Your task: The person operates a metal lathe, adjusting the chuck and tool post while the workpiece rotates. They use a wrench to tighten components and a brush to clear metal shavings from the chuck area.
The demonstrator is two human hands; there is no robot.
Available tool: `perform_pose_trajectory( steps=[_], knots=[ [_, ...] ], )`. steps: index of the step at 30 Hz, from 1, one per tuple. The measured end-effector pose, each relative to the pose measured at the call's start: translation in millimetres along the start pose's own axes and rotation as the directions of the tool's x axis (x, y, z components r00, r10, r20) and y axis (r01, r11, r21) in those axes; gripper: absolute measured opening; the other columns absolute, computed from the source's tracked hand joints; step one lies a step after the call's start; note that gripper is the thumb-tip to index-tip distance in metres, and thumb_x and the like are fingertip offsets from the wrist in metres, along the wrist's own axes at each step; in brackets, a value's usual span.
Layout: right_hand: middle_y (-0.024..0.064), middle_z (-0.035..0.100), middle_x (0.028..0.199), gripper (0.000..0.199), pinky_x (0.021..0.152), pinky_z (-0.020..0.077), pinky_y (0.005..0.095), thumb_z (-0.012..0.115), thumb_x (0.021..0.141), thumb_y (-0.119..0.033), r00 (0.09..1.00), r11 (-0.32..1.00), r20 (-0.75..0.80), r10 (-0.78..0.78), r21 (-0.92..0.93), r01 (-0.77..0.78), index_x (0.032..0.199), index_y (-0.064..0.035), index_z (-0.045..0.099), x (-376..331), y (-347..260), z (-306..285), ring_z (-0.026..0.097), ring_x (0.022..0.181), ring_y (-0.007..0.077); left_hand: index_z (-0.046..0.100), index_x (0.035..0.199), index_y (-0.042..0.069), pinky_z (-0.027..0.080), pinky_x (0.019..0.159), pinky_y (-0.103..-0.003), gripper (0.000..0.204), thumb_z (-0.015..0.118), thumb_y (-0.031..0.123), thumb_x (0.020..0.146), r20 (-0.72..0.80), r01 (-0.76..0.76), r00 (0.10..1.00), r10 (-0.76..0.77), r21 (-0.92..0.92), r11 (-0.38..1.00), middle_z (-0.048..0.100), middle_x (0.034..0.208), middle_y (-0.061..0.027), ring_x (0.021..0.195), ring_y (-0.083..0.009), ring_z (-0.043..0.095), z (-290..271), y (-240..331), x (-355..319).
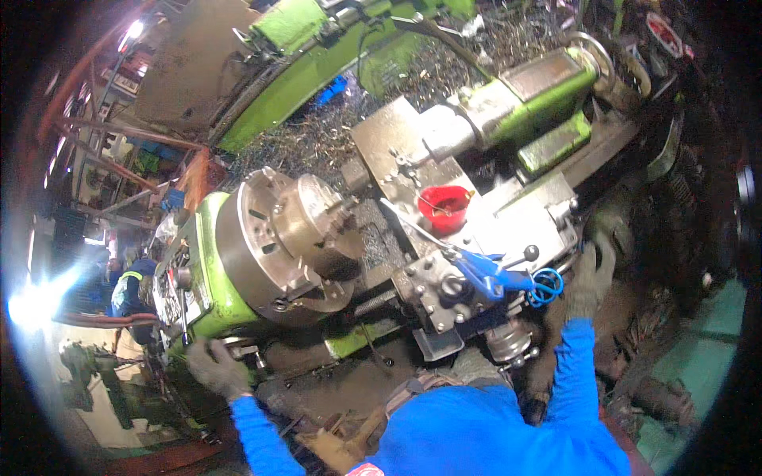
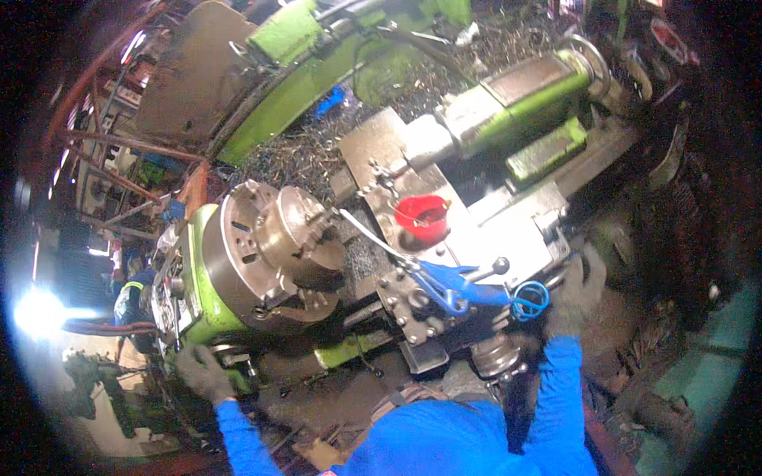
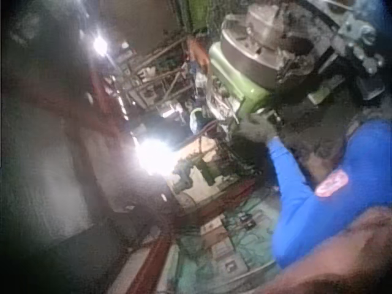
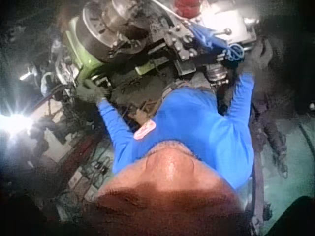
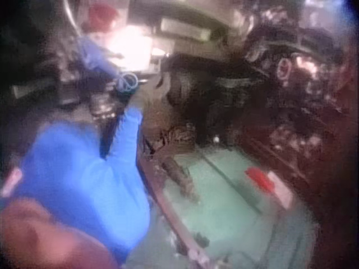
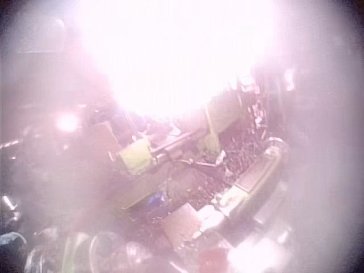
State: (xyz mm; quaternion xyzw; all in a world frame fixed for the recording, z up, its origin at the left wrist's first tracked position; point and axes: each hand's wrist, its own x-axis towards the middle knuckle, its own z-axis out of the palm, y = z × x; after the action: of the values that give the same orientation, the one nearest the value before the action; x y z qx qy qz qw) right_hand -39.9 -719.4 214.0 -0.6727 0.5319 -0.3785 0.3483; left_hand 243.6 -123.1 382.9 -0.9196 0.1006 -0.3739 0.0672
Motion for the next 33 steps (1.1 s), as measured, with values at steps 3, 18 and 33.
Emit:
perform_pose_trajectory(
  steps=[3,18,33],
  knots=[
    [0.0176,0.066,0.129,0.036,0.109,0.0469,0.0416,0.071,0.097,-0.015,0.951,0.876,0.031,-0.309,0.400,0.271,0.129,0.0003,0.065,19,-77,32,0.061,0.122,0.0313,0.068,0.123,0.003,0.049,0.101,-0.053,0.033,0.062,0.027,0.102,0.100,0.072,0.991,-0.088,0.151,0.986,0.068,0.124,-0.0226,0.112,-0.0418,0.065,-1,-31,65],
    [0.0155,0.073,0.100,0.021,0.089,0.0527,0.0474,0.075,0.094,-0.023,0.719,0.809,0.386,-0.578,0.159,0.565,0.102,-0.0040,0.072,4,-164,74,0.069,0.099,0.0358,0.076,0.117,0.008,0.059,0.090,-0.056,0.036,0.046,0.026,0.105,0.668,-0.202,0.731,-0.137,0.404,0.892,0.076,0.113,-0.0217,0.105,-0.0433,0.074,82,-127,78],
    [0.0247,0.073,0.118,0.044,0.097,0.0518,0.0517,0.066,0.097,-0.045,0.725,0.735,0.594,-0.350,-0.305,0.605,0.116,-0.0066,0.073,19,-156,81,0.067,0.113,0.0443,0.077,0.102,0.003,0.051,0.087,-0.059,0.063,0.048,0.059,0.101,0.446,0.226,0.894,-0.036,-0.379,0.897,0.071,0.107,-0.0298,0.104,-0.0500,0.066,51,-49,-1]
  ],
)
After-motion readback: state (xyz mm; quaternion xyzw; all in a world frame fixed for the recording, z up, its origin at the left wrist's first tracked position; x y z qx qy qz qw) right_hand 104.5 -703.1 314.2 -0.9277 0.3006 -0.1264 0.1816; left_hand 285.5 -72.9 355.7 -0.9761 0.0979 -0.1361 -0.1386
